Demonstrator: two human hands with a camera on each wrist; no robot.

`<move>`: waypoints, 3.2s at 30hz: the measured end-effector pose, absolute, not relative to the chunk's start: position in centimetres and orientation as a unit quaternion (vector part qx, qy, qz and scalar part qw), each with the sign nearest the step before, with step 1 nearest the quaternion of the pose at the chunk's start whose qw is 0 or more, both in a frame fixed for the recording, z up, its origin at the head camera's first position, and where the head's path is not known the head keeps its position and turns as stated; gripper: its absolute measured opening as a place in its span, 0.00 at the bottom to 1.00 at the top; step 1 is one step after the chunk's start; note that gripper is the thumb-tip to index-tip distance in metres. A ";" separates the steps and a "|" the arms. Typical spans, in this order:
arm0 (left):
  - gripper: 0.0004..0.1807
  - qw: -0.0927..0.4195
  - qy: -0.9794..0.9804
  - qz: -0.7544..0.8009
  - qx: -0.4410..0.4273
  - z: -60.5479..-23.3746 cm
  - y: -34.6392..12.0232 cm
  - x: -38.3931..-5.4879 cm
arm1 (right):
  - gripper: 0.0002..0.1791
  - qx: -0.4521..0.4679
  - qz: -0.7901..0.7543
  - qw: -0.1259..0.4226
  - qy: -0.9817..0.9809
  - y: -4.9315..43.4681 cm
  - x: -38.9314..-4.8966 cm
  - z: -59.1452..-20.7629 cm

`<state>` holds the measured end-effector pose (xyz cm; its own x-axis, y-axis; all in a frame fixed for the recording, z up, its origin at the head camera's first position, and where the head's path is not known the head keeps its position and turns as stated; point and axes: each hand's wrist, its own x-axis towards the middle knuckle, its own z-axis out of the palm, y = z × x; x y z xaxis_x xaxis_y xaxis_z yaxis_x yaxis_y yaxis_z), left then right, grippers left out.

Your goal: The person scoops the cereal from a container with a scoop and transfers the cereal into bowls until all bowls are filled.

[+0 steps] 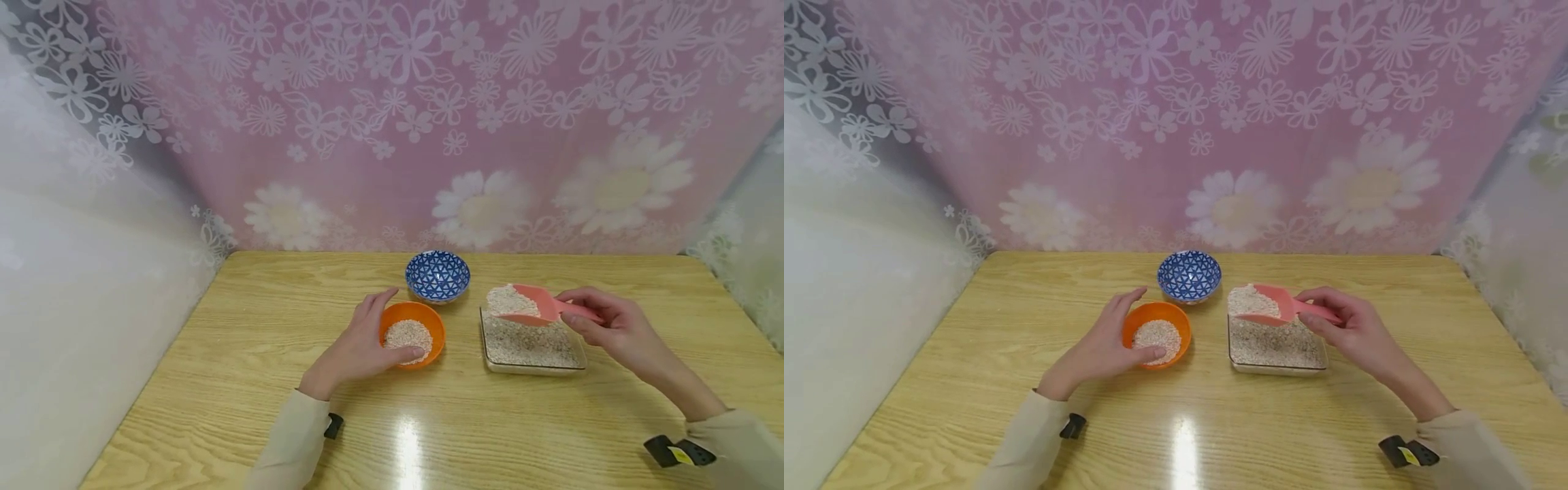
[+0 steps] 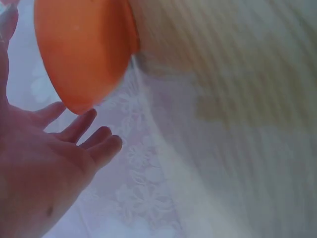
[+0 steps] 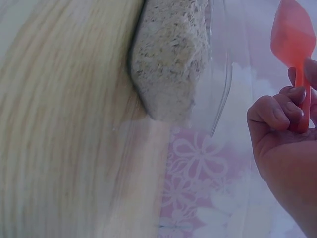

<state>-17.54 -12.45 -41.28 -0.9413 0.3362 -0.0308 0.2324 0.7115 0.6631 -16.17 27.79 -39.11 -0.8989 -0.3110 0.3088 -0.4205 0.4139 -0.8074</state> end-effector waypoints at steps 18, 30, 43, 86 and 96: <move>0.66 0.171 0.896 0.358 0.198 -42.6 -13.7 -18.7 | 0.13 0.255 0.469 0.034 -0.845 23.9 -17.4 -37.9; 0.65 0.193 0.893 0.359 0.190 -42.2 -13.7 -18.7 | 0.11 0.248 0.397 -0.018 -0.883 20.5 -18.6 -37.2; 0.65 0.194 0.896 0.356 0.184 -42.3 -13.6 -18.8 | 0.08 0.384 0.218 0.005 -0.897 15.3 -20.5 -35.2; 0.65 0.197 0.898 0.353 0.176 -42.4 -13.5 -18.9 | 0.05 0.413 0.090 0.066 -0.904 13.8 -18.7 -32.4; 0.65 0.188 0.898 0.351 0.188 -42.3 -13.7 -18.9 | 0.11 0.326 0.279 0.006 -0.903 17.2 -19.0 -35.3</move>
